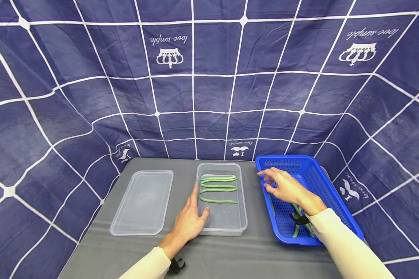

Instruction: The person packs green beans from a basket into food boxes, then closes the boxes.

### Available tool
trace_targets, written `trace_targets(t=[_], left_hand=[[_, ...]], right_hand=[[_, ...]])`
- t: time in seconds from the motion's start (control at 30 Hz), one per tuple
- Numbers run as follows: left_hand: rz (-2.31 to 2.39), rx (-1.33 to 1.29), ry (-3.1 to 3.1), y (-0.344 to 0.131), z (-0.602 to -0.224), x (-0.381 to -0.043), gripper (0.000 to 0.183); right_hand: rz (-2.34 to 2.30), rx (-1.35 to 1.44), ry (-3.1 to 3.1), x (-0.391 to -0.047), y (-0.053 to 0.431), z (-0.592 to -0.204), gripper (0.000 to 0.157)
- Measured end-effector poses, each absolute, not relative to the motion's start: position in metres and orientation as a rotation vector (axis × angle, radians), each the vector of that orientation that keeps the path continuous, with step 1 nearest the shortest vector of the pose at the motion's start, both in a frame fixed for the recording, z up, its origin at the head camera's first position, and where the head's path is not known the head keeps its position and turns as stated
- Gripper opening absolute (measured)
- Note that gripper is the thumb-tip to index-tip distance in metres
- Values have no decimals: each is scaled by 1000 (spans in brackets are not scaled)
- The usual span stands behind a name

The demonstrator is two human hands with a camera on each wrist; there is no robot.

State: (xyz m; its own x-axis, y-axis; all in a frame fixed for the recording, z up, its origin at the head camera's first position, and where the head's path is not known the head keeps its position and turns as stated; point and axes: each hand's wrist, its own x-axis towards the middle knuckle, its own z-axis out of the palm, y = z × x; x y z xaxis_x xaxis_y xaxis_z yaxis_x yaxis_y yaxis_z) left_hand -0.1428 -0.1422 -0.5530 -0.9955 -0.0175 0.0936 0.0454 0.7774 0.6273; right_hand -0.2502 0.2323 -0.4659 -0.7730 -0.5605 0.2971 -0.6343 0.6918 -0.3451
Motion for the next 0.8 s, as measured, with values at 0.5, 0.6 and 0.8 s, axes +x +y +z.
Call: trace_targets(t=[0.5,0.6,0.8], left_hand=[[-1030,-22,-2879,-143,-552,-144,99],[-1025,-29,-2872,-143,-552,-143,98],[-1019,-29,-2873,-143,-550,-141,98]], right_hand=[[694,951,-2913,-249,263,-490,57],[688,961,-2966,-247,266,-493,59],[706,976,-3058,-245,266,-497,62]])
